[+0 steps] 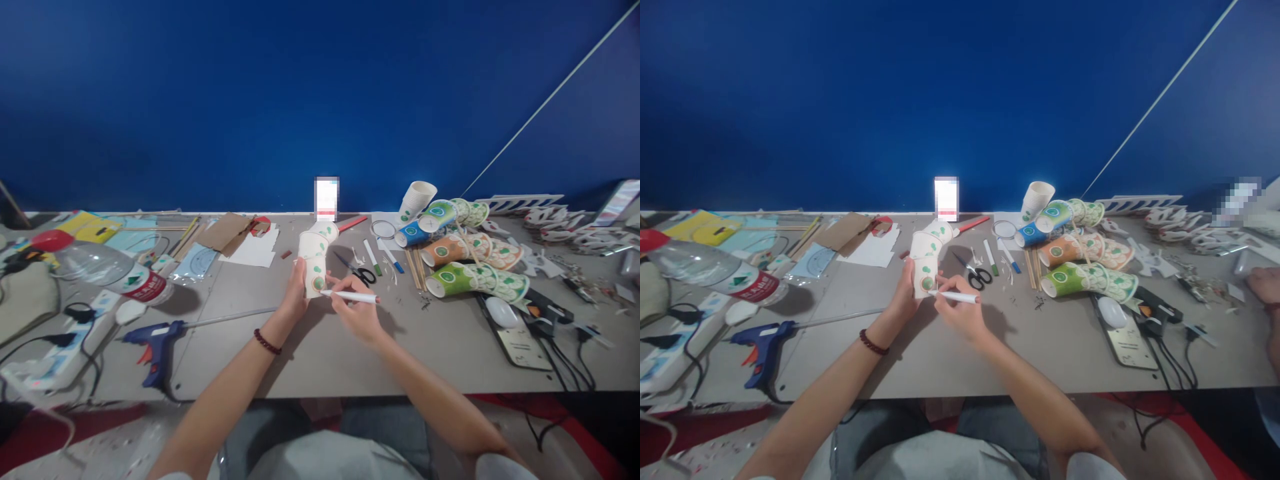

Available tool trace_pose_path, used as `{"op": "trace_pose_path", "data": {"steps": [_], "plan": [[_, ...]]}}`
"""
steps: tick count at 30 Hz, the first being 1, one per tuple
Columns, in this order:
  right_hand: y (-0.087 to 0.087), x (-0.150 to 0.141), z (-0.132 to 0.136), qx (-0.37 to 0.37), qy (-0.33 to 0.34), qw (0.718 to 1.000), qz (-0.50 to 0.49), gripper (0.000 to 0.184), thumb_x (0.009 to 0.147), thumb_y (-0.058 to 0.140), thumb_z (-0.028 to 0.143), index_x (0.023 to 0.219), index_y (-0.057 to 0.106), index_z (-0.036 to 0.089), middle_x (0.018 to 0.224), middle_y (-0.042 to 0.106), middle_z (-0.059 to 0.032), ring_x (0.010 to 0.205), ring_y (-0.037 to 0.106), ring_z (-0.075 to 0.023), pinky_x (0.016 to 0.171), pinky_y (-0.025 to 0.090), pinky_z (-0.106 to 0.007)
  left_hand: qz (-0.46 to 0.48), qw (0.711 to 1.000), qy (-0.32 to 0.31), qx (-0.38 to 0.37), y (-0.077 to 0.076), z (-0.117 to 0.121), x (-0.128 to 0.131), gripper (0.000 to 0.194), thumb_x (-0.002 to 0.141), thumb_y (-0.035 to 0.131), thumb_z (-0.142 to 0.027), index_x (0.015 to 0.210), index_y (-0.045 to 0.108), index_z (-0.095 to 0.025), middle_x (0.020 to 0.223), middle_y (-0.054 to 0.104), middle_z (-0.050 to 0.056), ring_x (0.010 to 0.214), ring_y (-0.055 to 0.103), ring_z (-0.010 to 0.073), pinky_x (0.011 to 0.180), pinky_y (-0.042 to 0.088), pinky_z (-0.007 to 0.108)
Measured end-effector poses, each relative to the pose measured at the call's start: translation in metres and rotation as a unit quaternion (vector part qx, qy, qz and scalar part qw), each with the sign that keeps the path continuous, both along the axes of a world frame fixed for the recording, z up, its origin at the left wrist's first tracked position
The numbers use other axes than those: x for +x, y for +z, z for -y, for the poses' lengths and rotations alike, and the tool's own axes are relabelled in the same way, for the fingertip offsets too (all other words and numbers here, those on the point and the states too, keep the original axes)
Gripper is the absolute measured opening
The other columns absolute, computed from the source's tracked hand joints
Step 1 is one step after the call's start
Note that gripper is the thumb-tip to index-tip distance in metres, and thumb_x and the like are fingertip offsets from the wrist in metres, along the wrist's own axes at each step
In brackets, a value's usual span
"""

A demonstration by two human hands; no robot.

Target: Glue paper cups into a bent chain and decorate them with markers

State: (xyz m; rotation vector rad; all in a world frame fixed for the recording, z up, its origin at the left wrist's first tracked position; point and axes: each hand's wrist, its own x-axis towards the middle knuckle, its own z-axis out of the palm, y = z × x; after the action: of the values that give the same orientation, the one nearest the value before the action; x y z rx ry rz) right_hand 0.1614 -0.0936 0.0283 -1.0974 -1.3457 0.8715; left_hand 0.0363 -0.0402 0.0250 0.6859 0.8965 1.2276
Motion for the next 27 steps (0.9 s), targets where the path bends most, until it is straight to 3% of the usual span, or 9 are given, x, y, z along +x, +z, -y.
{"op": "trace_pose_path", "data": {"steps": [17, 27], "plan": [[0.0003, 0.0018, -0.0003, -0.014, 0.01, 1.0, -0.016, 0.01, 0.072, 0.059, 0.016, 0.071, 0.051, 0.023, 0.062, 0.058, 0.0004, 0.107, 0.066, -0.0313, 0.058, 0.047, -0.026, 0.021, 1.0, 0.001, -0.017, -0.0025, -0.0018, -0.0012, 0.055, 0.086, 0.045, -0.062, 0.109, 0.06, -0.015, 0.081, 0.072, 0.009, 0.078, 0.07, 0.0241, 0.063, 0.053, 0.031], [-0.0003, 0.0014, -0.0005, -0.029, 0.009, 0.999, -0.03, 0.012, 0.073, 0.059, 0.015, 0.07, 0.05, 0.023, 0.068, 0.062, -0.0016, 0.105, 0.067, -0.0303, 0.048, 0.041, -0.021, 0.034, 0.999, 0.003, -0.023, -0.0047, -0.0023, -0.0007, 0.056, 0.083, 0.049, -0.064, 0.105, 0.064, -0.015, 0.085, 0.072, 0.009, 0.079, 0.07, 0.0228, 0.062, 0.053, 0.029]]}}
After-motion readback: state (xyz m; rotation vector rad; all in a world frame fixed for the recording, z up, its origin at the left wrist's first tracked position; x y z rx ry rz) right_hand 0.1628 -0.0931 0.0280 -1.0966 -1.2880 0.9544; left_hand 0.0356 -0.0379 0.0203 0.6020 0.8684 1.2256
